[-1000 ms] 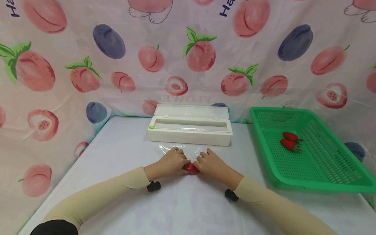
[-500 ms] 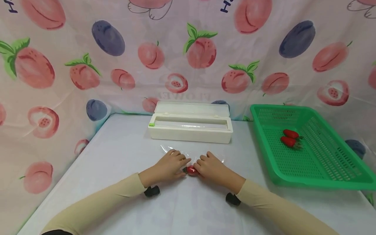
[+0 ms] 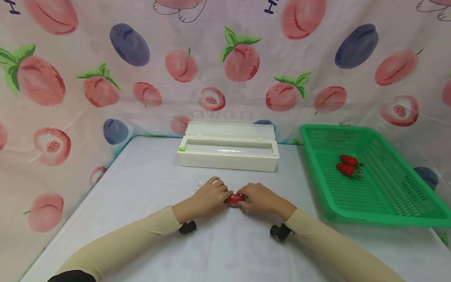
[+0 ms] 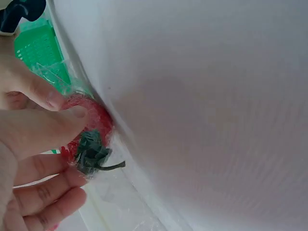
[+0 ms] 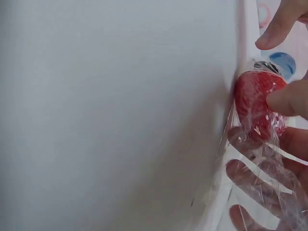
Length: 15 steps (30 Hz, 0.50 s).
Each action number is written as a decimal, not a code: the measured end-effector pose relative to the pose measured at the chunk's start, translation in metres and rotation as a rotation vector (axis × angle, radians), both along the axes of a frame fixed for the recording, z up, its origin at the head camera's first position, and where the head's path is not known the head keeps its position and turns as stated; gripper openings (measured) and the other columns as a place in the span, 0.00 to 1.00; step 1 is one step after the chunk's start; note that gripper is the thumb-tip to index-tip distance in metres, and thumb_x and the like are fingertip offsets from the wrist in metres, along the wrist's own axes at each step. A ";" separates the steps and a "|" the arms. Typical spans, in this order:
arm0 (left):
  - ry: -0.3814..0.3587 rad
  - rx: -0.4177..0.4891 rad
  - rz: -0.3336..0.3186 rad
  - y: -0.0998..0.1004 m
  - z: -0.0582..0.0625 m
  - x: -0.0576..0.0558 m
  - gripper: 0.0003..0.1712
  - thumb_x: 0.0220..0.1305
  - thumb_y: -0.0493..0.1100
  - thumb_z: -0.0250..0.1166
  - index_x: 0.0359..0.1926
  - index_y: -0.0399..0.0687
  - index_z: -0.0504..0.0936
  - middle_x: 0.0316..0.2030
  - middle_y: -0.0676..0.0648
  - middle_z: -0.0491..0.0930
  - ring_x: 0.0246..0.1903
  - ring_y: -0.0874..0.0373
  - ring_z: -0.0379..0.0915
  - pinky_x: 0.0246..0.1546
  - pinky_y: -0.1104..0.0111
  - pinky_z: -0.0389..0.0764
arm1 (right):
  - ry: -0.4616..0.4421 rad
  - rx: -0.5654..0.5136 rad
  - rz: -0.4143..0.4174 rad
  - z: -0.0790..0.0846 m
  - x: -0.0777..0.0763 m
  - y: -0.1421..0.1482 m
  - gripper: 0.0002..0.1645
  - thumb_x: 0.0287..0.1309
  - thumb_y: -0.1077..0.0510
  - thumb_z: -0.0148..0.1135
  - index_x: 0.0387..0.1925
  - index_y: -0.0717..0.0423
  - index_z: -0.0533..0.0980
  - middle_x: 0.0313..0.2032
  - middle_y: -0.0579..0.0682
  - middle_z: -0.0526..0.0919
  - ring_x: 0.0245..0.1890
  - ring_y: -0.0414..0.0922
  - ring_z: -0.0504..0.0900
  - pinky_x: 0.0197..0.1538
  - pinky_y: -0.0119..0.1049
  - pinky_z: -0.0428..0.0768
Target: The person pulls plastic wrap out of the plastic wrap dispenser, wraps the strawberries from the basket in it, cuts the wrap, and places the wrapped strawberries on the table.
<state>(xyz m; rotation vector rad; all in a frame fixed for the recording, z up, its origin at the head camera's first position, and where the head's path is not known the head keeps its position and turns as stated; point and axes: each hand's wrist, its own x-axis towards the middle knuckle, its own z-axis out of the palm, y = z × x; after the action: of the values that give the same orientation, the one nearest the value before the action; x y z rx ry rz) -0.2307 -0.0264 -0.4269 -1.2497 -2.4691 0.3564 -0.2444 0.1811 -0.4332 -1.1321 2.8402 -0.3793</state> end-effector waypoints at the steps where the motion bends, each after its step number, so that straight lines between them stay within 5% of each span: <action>1: -0.013 -0.005 0.008 0.000 0.000 -0.001 0.17 0.57 0.52 0.64 0.46 0.51 0.82 0.39 0.54 0.84 0.43 0.59 0.76 0.57 0.62 0.70 | 0.020 -0.002 -0.001 0.000 0.000 0.001 0.15 0.52 0.54 0.65 0.43 0.53 0.80 0.34 0.43 0.83 0.33 0.37 0.75 0.39 0.35 0.74; 11: -0.124 -0.033 0.090 0.002 0.000 -0.004 0.26 0.58 0.55 0.63 0.53 0.47 0.79 0.45 0.51 0.83 0.48 0.57 0.74 0.61 0.59 0.67 | 0.390 0.043 0.086 0.000 0.001 -0.003 0.27 0.40 0.43 0.74 0.42 0.50 0.78 0.37 0.45 0.82 0.40 0.44 0.77 0.44 0.43 0.74; 15: -0.073 -0.025 0.083 0.003 -0.002 -0.007 0.26 0.55 0.60 0.64 0.49 0.48 0.80 0.43 0.51 0.82 0.47 0.56 0.73 0.62 0.57 0.65 | 0.441 0.072 0.100 -0.001 0.000 -0.005 0.24 0.41 0.45 0.74 0.41 0.52 0.79 0.35 0.45 0.82 0.38 0.44 0.77 0.43 0.42 0.74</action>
<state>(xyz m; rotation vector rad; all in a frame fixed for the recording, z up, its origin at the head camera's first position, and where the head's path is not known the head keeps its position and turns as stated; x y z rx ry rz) -0.2378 -0.0234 -0.4288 -1.1920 -2.5916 0.3711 -0.2445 0.1764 -0.4338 -1.4970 3.1063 -0.0172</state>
